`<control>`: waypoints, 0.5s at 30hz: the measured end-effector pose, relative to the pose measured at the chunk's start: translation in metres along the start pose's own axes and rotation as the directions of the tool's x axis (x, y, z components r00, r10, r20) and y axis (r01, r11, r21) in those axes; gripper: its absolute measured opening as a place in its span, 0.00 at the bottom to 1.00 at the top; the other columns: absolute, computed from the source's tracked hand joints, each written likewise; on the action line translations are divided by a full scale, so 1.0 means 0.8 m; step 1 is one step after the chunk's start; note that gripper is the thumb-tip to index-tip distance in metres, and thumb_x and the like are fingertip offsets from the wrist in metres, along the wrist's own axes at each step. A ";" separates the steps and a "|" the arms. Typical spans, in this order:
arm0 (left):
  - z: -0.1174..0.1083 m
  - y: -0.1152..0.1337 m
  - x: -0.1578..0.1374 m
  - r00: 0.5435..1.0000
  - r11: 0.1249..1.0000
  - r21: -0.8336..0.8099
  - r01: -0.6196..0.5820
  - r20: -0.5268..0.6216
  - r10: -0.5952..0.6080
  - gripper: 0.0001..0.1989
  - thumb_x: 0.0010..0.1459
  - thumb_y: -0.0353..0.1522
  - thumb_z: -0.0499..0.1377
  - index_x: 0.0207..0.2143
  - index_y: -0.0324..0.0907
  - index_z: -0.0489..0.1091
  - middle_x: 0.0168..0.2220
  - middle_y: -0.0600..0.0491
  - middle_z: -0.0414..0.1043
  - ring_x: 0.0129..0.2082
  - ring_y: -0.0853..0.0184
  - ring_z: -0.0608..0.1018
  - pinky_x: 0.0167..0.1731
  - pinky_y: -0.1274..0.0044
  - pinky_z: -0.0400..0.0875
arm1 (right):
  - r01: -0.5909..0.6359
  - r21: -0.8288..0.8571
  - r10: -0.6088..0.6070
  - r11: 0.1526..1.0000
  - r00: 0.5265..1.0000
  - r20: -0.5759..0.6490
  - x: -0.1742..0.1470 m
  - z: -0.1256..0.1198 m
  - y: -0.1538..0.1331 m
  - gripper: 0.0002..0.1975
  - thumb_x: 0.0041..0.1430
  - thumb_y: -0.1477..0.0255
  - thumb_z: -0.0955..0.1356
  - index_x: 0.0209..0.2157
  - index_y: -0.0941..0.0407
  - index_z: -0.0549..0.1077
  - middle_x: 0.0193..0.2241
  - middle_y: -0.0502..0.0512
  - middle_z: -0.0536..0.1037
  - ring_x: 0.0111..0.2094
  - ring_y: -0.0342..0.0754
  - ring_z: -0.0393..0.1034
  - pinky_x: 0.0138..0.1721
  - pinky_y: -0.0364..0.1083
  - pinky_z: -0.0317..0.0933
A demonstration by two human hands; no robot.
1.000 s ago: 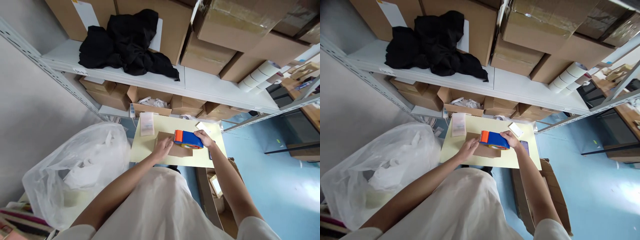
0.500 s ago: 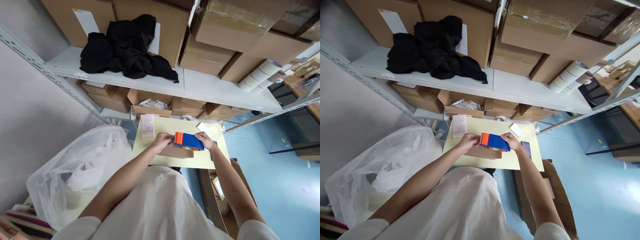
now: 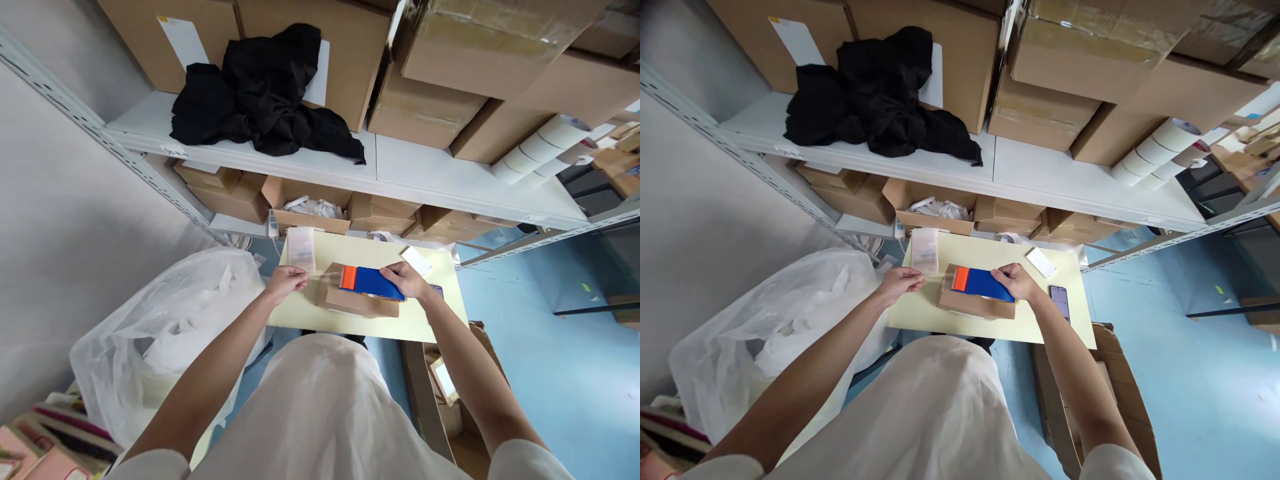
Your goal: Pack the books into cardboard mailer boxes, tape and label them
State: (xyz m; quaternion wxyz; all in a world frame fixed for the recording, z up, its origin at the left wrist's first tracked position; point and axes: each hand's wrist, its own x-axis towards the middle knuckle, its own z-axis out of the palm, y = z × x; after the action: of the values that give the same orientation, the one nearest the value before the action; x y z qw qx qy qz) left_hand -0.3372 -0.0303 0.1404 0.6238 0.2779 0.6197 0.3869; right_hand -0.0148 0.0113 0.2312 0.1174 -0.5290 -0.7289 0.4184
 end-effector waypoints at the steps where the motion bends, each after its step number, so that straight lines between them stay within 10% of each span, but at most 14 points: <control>1: -0.001 -0.006 0.004 1.000 1.000 -0.006 0.006 -0.001 -0.006 0.19 0.30 0.38 0.72 0.24 0.36 0.73 0.22 0.53 0.74 0.22 0.73 0.74 0.28 0.78 0.70 | -0.009 0.006 0.009 1.000 1.000 0.001 0.003 0.004 -0.001 0.28 0.53 0.47 0.61 0.16 0.57 0.59 0.15 0.47 0.57 0.19 0.39 0.49 0.20 0.42 0.47; 15: 0.040 -0.078 0.042 0.998 0.993 0.102 -0.051 -0.015 0.053 0.15 0.43 0.37 0.67 0.32 0.37 0.74 0.31 0.46 0.77 0.33 0.63 0.78 0.38 0.71 0.72 | -0.012 0.046 0.011 0.999 1.000 0.027 0.015 0.021 -0.001 0.27 0.53 0.48 0.61 0.16 0.57 0.61 0.16 0.47 0.59 0.20 0.40 0.51 0.21 0.42 0.49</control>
State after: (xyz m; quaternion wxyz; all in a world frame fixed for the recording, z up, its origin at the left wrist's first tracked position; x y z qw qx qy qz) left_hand -0.2993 -0.0324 0.0727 0.5931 0.3220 0.6364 0.3736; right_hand -0.0309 0.0137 0.2180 0.1173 -0.5248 -0.7176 0.4427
